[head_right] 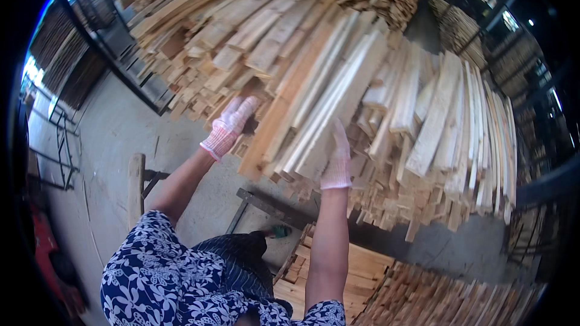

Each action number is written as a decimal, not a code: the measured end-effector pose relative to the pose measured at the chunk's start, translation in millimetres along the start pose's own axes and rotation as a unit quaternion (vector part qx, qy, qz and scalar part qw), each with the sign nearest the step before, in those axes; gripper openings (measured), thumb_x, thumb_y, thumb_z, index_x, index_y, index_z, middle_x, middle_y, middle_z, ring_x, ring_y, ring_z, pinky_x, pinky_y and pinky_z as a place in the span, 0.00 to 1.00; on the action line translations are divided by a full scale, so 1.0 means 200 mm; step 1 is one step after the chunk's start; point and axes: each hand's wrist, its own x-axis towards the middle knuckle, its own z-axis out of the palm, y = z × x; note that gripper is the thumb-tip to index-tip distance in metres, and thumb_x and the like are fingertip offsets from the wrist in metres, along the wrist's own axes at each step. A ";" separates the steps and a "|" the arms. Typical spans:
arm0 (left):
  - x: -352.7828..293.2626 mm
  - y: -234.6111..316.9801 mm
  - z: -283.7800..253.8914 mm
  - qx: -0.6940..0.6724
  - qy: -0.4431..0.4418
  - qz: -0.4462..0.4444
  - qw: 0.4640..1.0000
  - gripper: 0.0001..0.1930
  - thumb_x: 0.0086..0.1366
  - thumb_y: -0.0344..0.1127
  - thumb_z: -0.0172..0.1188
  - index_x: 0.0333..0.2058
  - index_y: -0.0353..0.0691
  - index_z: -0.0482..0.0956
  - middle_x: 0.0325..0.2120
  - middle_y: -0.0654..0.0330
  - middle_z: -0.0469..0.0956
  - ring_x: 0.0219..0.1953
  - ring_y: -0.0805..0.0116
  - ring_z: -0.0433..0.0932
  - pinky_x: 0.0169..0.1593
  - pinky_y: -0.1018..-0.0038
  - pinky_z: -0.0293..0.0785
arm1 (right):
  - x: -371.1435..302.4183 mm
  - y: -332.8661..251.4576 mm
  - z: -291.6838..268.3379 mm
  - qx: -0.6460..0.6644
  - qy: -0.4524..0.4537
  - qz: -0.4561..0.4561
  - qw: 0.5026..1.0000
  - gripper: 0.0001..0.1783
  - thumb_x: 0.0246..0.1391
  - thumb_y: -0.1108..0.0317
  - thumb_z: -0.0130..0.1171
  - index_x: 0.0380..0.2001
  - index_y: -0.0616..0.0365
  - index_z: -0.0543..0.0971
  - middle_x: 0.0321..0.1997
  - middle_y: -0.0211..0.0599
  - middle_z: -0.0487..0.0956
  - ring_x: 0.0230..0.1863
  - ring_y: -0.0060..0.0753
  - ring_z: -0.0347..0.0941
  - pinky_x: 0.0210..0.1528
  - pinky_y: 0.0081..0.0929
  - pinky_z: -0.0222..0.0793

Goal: The person repeatedly picks up bundles of wooden planks from a large pile and arranges them into a neat stack on a wooden workbench. They wear pink gloves and handle the planks by hand, aligning them carefully to build a uniform pile.

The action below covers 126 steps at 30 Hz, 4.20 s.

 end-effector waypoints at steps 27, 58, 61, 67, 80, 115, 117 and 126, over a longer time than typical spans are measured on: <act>-0.50 -0.48 0.30 -0.255 -0.251 -0.022 0.934 0.36 0.69 0.58 0.57 0.63 0.35 0.64 0.55 0.50 0.74 0.55 0.57 0.79 0.57 0.60 0.82 | -0.92 0.44 -0.57 -0.147 -0.111 -0.033 0.982 0.59 0.57 0.38 0.63 0.74 0.69 0.48 0.74 0.51 0.60 0.75 0.40 0.53 0.76 0.31 0.46; -3.22 -2.55 1.78 0.546 -0.680 0.089 0.481 0.44 0.56 0.34 0.63 0.68 0.31 0.52 0.47 0.41 0.79 0.44 0.53 0.82 0.48 0.65 0.81 | -4.51 2.84 -2.14 0.140 0.764 0.102 0.622 0.48 0.53 0.61 0.71 0.73 0.51 0.58 0.52 0.39 0.80 0.46 0.34 0.77 0.51 0.34 0.73; -3.22 -2.25 1.83 0.549 -0.642 0.134 0.518 0.40 0.56 0.36 0.66 0.64 0.29 0.57 0.47 0.37 0.77 0.46 0.46 0.82 0.46 0.60 0.81 | -4.56 2.83 -2.18 0.169 0.736 0.102 0.648 0.48 0.55 0.63 0.69 0.73 0.52 0.55 0.57 0.40 0.77 0.52 0.33 0.74 0.50 0.31 0.72; -3.20 -2.73 1.79 0.452 -0.362 0.675 0.457 0.29 0.60 0.37 0.58 0.58 0.32 0.65 0.54 0.45 0.68 0.58 0.47 0.69 0.55 0.54 0.69 | -4.46 2.76 -2.13 0.101 0.792 0.106 0.592 0.51 0.60 0.59 0.63 0.77 0.50 0.44 0.73 0.46 0.62 0.71 0.42 0.61 0.71 0.35 0.55; -3.03 -2.53 1.81 0.591 -0.446 0.475 0.475 0.46 0.61 0.52 0.64 0.70 0.43 0.50 0.49 0.44 0.70 0.50 0.44 0.75 0.50 0.52 0.75 | -3.91 2.16 -2.08 -0.320 0.704 0.175 0.610 0.36 0.60 0.64 0.61 0.70 0.50 0.62 0.61 0.57 0.70 0.62 0.59 0.69 0.61 0.49 0.68; -2.86 -2.49 1.75 0.398 -0.568 0.383 0.610 0.44 0.59 0.52 0.70 0.70 0.53 0.58 0.57 0.39 0.63 0.58 0.39 0.69 0.61 0.52 0.68 | -3.81 2.19 -2.36 -0.385 0.616 0.294 0.620 0.30 0.61 0.52 0.58 0.64 0.42 0.64 0.54 0.53 0.70 0.55 0.55 0.72 0.53 0.51 0.72; -2.80 -2.56 1.77 0.499 -0.494 0.479 0.527 0.43 0.62 0.57 0.63 0.71 0.52 0.56 0.53 0.41 0.67 0.54 0.40 0.70 0.58 0.52 0.70 | -3.98 2.26 -2.33 -0.265 0.760 0.360 0.471 0.28 0.60 0.52 0.59 0.60 0.45 0.65 0.53 0.51 0.71 0.53 0.55 0.72 0.51 0.53 0.71; -2.75 -2.66 1.78 0.551 -0.418 0.566 0.449 0.38 0.65 0.58 0.56 0.70 0.53 0.58 0.45 0.42 0.69 0.45 0.42 0.72 0.52 0.48 0.70 | -3.98 2.41 -2.26 -0.303 0.766 0.262 0.503 0.32 0.59 0.56 0.62 0.65 0.33 0.63 0.54 0.54 0.73 0.53 0.60 0.71 0.54 0.53 0.70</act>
